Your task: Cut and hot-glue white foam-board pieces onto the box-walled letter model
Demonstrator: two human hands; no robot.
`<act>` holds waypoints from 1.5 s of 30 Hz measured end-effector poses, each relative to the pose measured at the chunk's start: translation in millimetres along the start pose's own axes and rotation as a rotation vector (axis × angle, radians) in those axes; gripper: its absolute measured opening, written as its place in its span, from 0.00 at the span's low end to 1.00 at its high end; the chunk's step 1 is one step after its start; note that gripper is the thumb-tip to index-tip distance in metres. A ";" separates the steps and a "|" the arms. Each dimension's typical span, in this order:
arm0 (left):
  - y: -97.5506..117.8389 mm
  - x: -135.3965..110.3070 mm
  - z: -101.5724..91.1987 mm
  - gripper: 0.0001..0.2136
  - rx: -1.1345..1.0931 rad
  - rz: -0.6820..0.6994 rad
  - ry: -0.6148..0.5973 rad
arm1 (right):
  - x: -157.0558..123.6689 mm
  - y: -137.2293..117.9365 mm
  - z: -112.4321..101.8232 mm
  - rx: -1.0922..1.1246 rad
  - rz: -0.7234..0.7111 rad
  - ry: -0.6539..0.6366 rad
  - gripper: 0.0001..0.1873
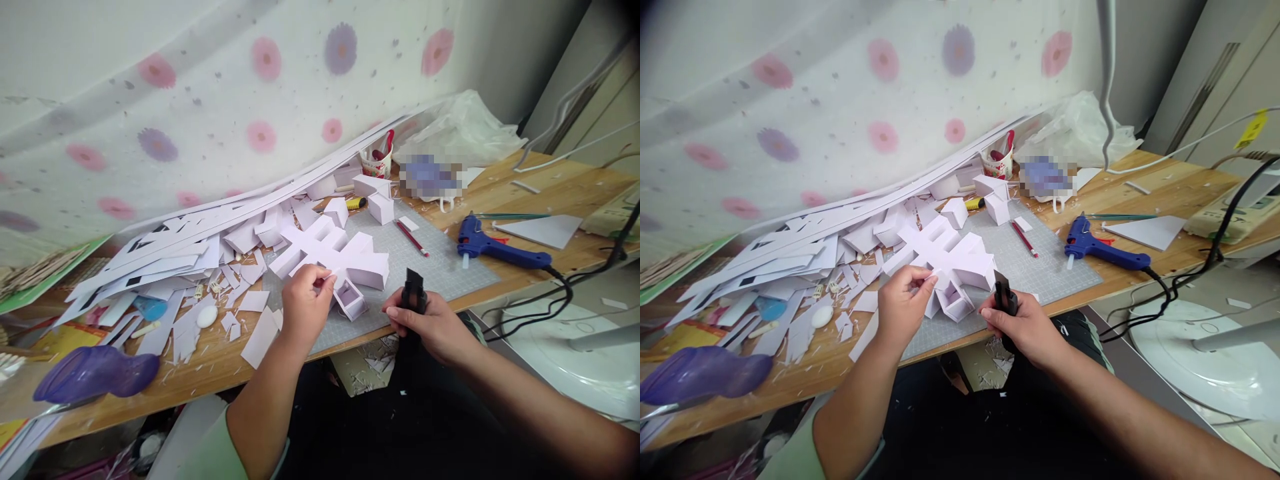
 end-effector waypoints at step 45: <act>-2.6 4.5 8.5 0.03 0.003 0.067 -0.089 | 0.5 -2.2 7.1 -0.135 -0.014 -0.102 0.12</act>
Point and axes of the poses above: each hand's wrist, its own x-axis towards the middle knuckle, its own z-axis out of the palm, y = z × x, the point moved 10 cm from there along x, towards the middle knuckle, and after that the axes turned 8 degrees about z, right-handed, at the moved point
